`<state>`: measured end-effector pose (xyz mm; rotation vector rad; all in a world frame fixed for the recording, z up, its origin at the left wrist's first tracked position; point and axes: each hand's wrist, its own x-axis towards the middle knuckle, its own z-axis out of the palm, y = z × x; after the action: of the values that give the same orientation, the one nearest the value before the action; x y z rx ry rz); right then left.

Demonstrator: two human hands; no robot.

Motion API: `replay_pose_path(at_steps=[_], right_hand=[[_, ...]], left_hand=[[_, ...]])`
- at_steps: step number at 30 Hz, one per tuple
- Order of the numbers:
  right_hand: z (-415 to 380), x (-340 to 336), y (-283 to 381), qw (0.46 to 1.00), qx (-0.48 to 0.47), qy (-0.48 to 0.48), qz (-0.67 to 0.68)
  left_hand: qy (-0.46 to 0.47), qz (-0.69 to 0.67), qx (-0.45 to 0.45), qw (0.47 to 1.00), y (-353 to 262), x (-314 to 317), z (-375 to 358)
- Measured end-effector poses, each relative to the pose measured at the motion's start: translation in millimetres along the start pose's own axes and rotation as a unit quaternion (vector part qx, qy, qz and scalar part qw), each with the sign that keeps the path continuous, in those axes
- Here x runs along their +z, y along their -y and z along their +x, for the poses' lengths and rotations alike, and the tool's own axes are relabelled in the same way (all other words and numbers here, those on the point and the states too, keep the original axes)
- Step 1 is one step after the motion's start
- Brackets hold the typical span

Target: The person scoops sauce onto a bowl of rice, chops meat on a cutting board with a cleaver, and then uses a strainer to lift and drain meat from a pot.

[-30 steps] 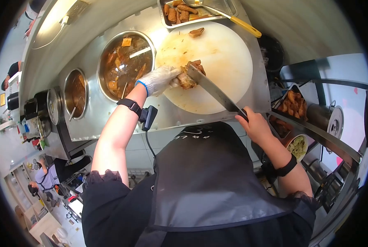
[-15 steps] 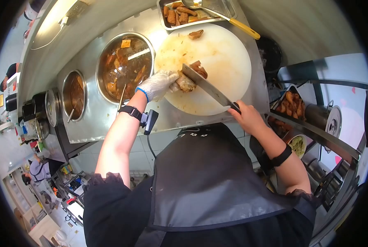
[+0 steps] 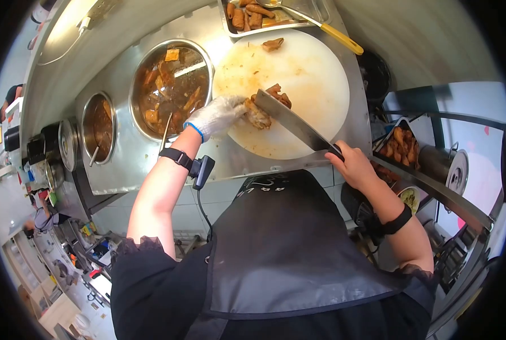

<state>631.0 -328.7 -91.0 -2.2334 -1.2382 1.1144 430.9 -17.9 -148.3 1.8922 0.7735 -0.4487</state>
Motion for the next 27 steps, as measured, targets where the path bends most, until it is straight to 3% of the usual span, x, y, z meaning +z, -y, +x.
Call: replay_pose_path(at_steps=[4,6,9,11,14,24,27], right_hand=[[4,4,8,0.999,0.033,-0.019,-0.011],[9,10,-2,0.996,0.026,-0.002,0.082],[1,-4,-9,0.994,0.002,-0.008,0.109],[-4,-5,-11,0.994,0.009,-0.001,0.111],[-6,-2,-15,0.995,0.005,-0.001,0.097],[-17,11,-12,0.998,-0.007,-0.052,-0.041],[-14,5,-1,0.993,0.009,-0.087,-0.082]], left_hand=[[-0.028,0.076,0.023,0.996,-52,-1,-21],[-0.061,0.109,0.038,0.991,-61,0,-29],[-0.048,0.180,0.087,0.979,-60,-9,-28],[-0.133,0.299,0.231,0.916,-51,-5,-28],[-0.125,0.314,0.273,0.901,-52,-3,-28],[-0.129,0.374,0.217,0.892,-53,9,-42],[-0.133,0.435,0.216,0.864,-53,15,-44]])
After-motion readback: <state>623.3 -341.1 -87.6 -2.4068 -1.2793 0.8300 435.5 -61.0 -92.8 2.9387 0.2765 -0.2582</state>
